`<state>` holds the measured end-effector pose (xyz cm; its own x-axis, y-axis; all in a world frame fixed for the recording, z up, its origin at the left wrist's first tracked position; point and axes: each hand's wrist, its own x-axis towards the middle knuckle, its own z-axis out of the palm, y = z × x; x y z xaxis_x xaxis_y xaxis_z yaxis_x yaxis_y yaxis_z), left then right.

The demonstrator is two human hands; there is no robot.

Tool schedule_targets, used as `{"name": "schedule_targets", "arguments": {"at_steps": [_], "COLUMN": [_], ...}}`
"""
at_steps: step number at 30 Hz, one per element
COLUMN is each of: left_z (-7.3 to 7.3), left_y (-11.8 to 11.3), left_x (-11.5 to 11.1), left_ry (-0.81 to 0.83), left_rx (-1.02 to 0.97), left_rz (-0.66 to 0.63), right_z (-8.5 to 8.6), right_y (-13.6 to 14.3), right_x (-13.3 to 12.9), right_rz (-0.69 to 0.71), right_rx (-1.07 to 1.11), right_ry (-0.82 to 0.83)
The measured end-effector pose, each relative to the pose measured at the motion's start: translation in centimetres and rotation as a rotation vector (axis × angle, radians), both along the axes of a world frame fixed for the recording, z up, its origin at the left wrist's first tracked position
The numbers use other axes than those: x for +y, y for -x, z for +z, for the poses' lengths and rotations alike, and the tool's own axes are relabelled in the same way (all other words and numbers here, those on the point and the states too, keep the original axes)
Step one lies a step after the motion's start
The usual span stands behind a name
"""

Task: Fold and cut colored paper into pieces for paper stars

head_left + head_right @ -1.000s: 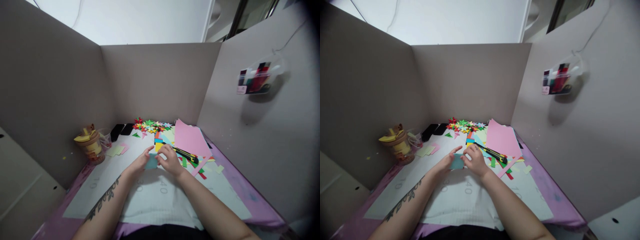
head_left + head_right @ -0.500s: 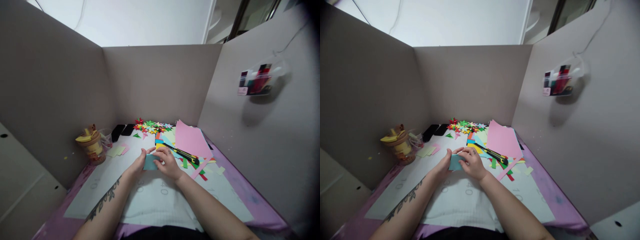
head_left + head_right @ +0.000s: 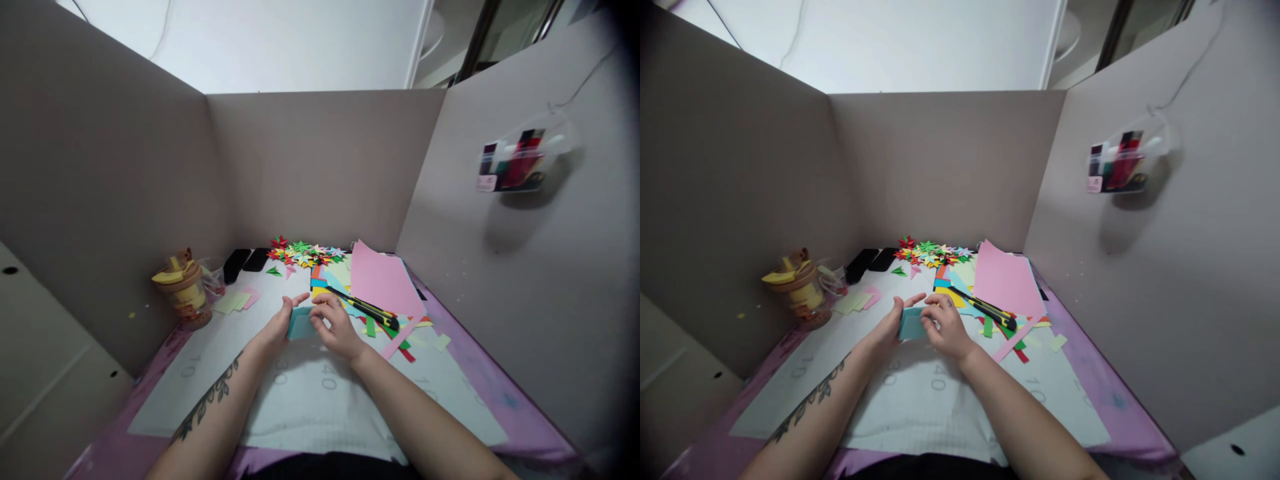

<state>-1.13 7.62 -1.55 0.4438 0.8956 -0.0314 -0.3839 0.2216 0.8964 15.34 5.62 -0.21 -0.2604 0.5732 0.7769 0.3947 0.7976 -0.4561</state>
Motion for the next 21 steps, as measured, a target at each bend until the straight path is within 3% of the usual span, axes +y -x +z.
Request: {"name": "schedule_targets", "arguments": {"at_steps": [21], "left_z": [-0.11], "left_y": [0.05], "left_x": [-0.46], "left_ry": [-0.034], "left_rx": [0.108], "left_rz": [-0.056], "right_z": [0.16], "right_y": [0.61], "right_x": [0.17], "right_rz": [0.044], "right_rx": [0.17], "right_ry": [0.258]}}
